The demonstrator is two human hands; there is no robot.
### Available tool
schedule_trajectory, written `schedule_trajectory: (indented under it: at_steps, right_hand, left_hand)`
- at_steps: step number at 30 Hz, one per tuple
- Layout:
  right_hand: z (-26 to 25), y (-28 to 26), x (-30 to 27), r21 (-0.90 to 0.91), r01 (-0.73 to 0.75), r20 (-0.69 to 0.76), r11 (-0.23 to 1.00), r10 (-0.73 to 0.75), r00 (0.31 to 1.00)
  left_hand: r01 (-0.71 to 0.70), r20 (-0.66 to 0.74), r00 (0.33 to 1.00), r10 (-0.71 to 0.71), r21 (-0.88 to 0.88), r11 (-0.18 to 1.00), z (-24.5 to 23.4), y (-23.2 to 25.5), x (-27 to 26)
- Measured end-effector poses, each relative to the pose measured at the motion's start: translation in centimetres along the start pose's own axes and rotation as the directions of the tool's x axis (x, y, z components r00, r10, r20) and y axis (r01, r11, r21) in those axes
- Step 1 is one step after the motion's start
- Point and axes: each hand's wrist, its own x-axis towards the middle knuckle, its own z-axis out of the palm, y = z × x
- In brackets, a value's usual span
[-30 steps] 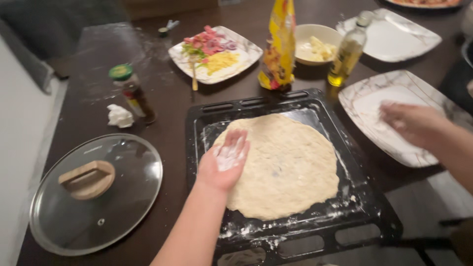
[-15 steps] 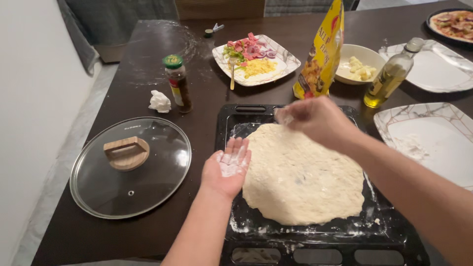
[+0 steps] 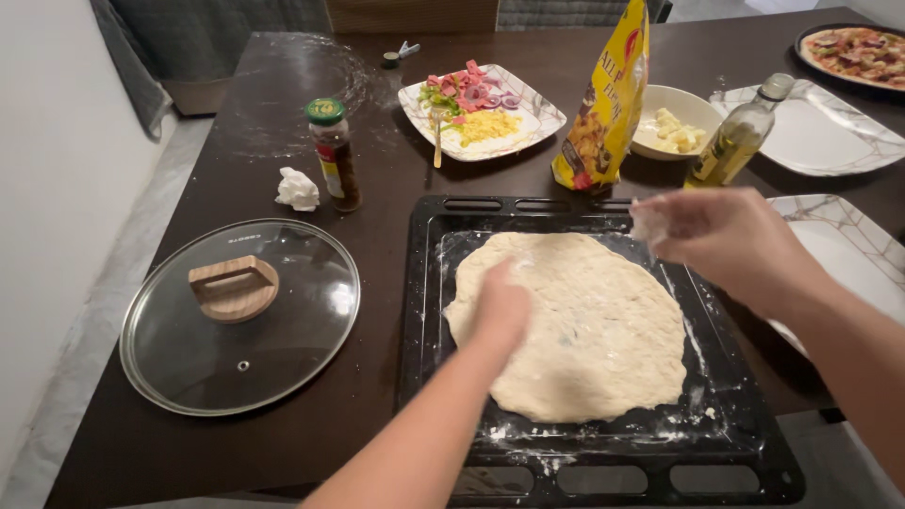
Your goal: The person stretches and flattens a portion of dough by hand on a baking sheet, occasionally sprinkling it with flour from a bag and pouring oil on their hands from a bottle.
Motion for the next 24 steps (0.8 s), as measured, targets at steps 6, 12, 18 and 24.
schedule_trajectory:
  at_steps: [6,12,18,24]
  right_hand:
    - [7.1,9.2,0.3,-0.031,-0.055,-0.054,0.998,0.054,0.997]
    - [14.2,14.0,1.2,-0.285,0.386,-0.036,0.877,-0.412,0.910]
    - [13.7,12.0,0.0,-0.517,0.369,0.191,0.773,-0.316,0.929]
    - [11.4,7.7,2.6,-0.729,0.324,0.494,0.602,0.137,0.858]
  left_hand:
    - [-0.667,0.699,0.632,0.334,0.711,-0.225,1.2,-2.7,-1.9]
    - [-0.678,0.690,0.538,0.485,0.696,-0.237,-0.3,-3.5,-0.3]
    - [-0.501,0.504,0.757,0.415,0.856,-0.125,-2.3,-3.0,-1.1]
    - [-0.480,0.438,0.852,0.287,0.872,0.095,-2.0,-0.7,0.1]
